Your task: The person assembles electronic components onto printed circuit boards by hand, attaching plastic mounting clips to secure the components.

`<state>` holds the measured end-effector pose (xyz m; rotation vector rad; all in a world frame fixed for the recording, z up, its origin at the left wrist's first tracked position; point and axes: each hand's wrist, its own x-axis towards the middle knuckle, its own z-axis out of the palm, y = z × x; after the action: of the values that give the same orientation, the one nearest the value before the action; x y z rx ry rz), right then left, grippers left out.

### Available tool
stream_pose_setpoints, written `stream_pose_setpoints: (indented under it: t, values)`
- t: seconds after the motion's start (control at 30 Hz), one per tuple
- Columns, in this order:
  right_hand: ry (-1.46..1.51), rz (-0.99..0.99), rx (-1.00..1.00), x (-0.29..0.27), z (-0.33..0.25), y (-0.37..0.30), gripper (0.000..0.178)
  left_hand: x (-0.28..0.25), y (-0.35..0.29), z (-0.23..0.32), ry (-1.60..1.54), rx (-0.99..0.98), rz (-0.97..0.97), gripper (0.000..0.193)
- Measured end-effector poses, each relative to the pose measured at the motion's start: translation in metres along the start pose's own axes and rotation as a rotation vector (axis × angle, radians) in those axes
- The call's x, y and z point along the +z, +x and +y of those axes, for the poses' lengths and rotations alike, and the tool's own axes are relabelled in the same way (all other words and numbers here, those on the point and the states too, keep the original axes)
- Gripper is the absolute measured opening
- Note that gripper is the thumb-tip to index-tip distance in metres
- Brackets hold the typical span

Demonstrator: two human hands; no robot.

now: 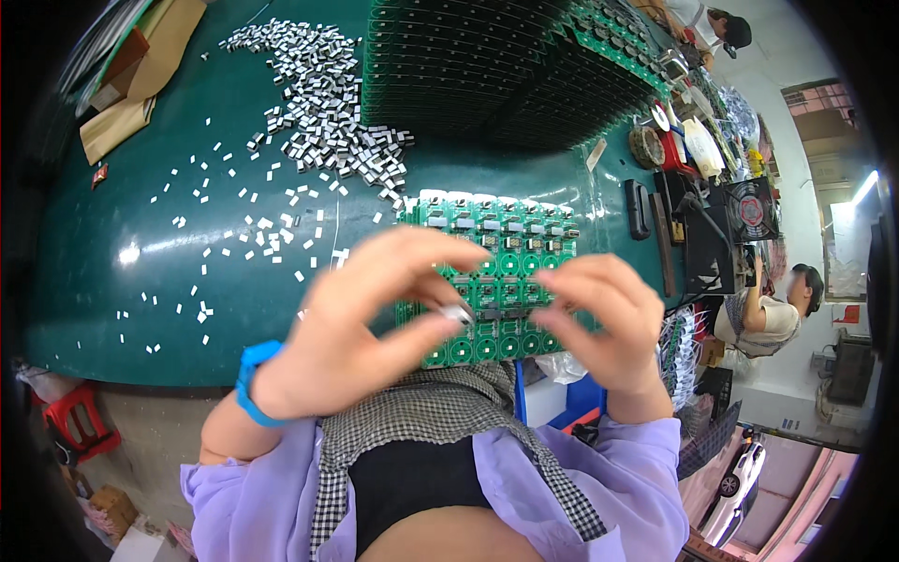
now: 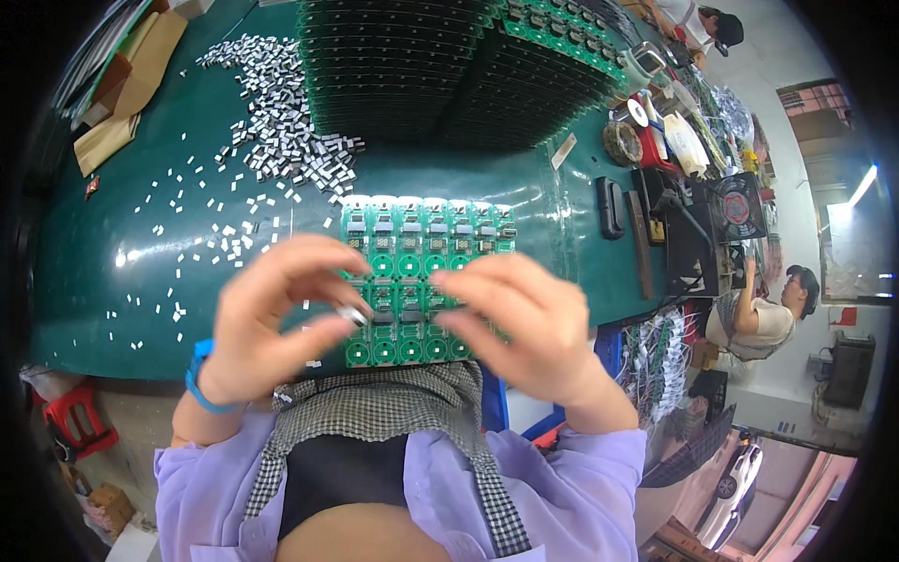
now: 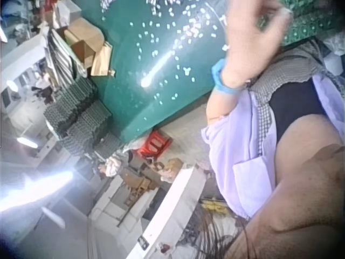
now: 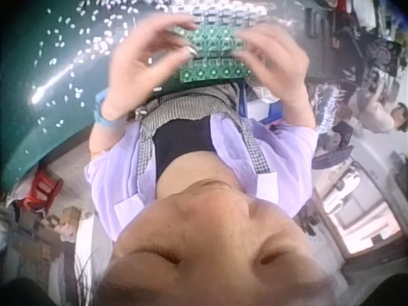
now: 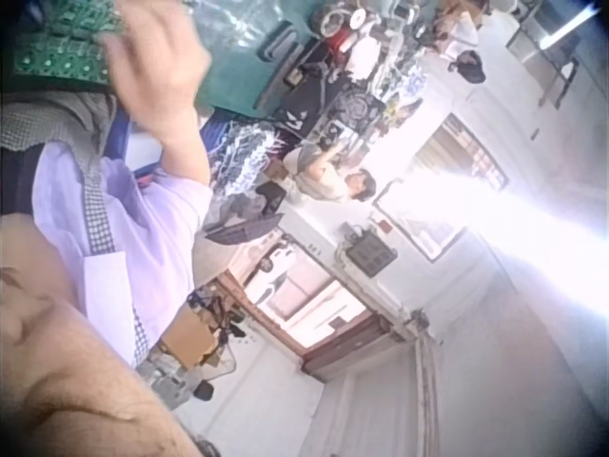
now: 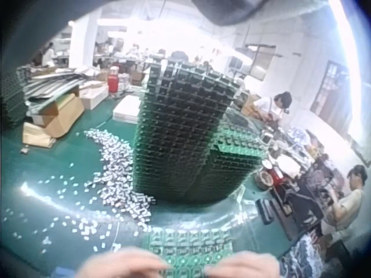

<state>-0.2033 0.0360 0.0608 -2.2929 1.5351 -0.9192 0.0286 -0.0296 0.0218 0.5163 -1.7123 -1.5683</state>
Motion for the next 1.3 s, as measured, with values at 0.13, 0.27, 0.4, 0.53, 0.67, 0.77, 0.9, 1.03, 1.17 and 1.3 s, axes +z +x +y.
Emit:
stream_pose_setpoints:
  t: [0.13,0.27,0.4,0.53,0.67,0.77,0.9,1.03,1.17,1.3]
  values:
    - [0.119,-0.056,-0.227,0.019,-0.006,0.002,0.029,0.021,-0.001,-0.010,-0.034,0.059,-0.051,0.049]
    - [0.067,0.036,-0.283,0.026,-0.005,-0.003,0.025,0.036,-0.007,-0.017,-0.050,0.107,0.043,0.047]
    - [0.168,0.053,-0.196,0.021,-0.002,-0.006,0.024,0.035,-0.006,-0.023,0.088,0.270,0.136,0.029]
    - [0.632,-0.003,0.075,0.025,0.003,-0.016,0.023,0.037,-0.005,-0.025,0.072,0.284,0.136,0.017]
    - [0.874,-0.004,0.247,0.036,0.002,-0.023,0.024,0.040,-0.004,-0.027,0.153,0.321,0.158,0.019]
    - [0.672,-0.017,0.150,0.031,0.000,-0.018,0.024,0.039,-0.004,-0.028,0.200,0.378,0.165,0.019]
    - [0.426,-0.040,-0.022,0.023,0.003,-0.020,0.023,0.039,-0.005,-0.031,0.274,0.403,0.185,0.021]
    - [0.965,0.038,0.433,0.029,-0.008,-0.021,0.019,0.038,-0.004,-0.037,0.501,0.632,0.157,0.025]
    - [0.782,0.091,0.383,0.025,-0.008,-0.018,0.018,0.046,-0.005,-0.034,0.448,0.562,0.182,0.025]
    - [0.373,0.074,0.030,0.025,-0.005,-0.018,0.023,0.050,-0.007,-0.035,0.200,0.358,0.239,0.022]
